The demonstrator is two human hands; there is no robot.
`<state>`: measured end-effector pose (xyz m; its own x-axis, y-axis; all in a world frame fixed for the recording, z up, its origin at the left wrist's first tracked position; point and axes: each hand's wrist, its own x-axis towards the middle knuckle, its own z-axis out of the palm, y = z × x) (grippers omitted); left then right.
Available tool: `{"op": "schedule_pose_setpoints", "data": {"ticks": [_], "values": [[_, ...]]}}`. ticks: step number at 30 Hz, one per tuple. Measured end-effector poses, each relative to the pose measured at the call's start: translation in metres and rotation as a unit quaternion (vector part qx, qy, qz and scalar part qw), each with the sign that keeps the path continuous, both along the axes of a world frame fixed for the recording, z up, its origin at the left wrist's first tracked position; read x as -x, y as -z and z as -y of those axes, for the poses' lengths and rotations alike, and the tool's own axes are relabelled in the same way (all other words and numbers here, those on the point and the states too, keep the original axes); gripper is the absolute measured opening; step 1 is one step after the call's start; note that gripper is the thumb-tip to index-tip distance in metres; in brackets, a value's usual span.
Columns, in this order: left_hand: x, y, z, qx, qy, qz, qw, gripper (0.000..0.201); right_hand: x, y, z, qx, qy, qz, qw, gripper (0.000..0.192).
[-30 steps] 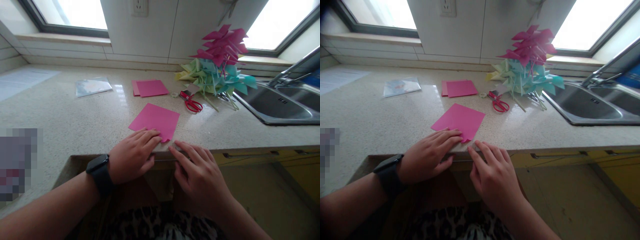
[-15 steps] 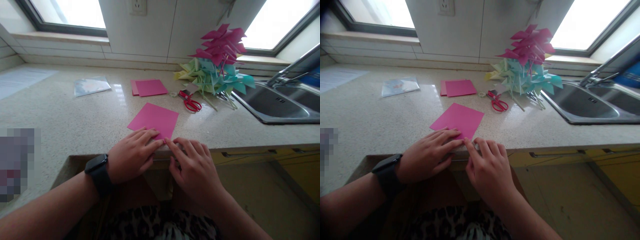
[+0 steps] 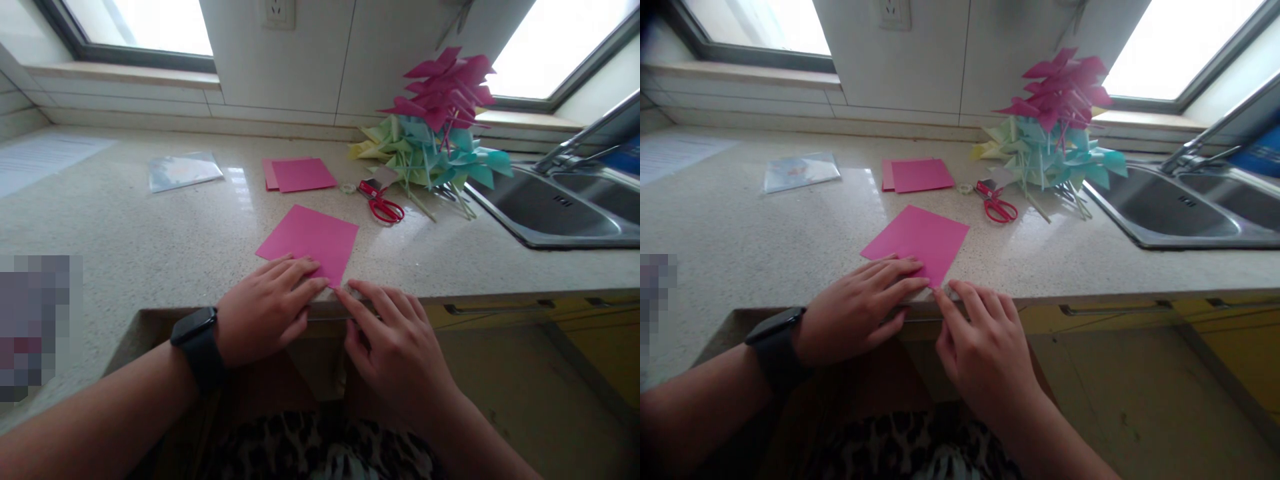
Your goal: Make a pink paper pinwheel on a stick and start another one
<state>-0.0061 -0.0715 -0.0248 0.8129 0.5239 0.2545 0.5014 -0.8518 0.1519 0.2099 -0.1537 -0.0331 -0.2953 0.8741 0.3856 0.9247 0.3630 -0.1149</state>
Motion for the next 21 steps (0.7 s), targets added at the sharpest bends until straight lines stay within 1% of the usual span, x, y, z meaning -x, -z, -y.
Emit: {"op": "schedule_pose_setpoints", "data": {"ticks": [6,9,12,21], "values": [[-0.0007,0.0008,-0.0001,-0.005,-0.002,0.015,1.0,0.042,0.0009,0.0016,-0.0009,0.005,0.017,0.012,1.0,0.042],[-0.0013,0.0013,0.0002,-0.004,-0.009,0.031,0.999,0.035,0.0015,0.0004,-0.0017,0.003,0.019,0.014,1.0,0.041],[-0.0013,0.0011,0.0007,-0.008,-0.007,0.025,1.0,0.029,0.0027,-0.0013,-0.0019,-0.001,0.02,0.017,1.0,0.04],[-0.0008,-0.0016,-0.0001,-0.011,-0.003,0.008,1.0,0.029,0.004,-0.0009,-0.0027,0.001,0.026,0.02,0.999,0.04]]}}
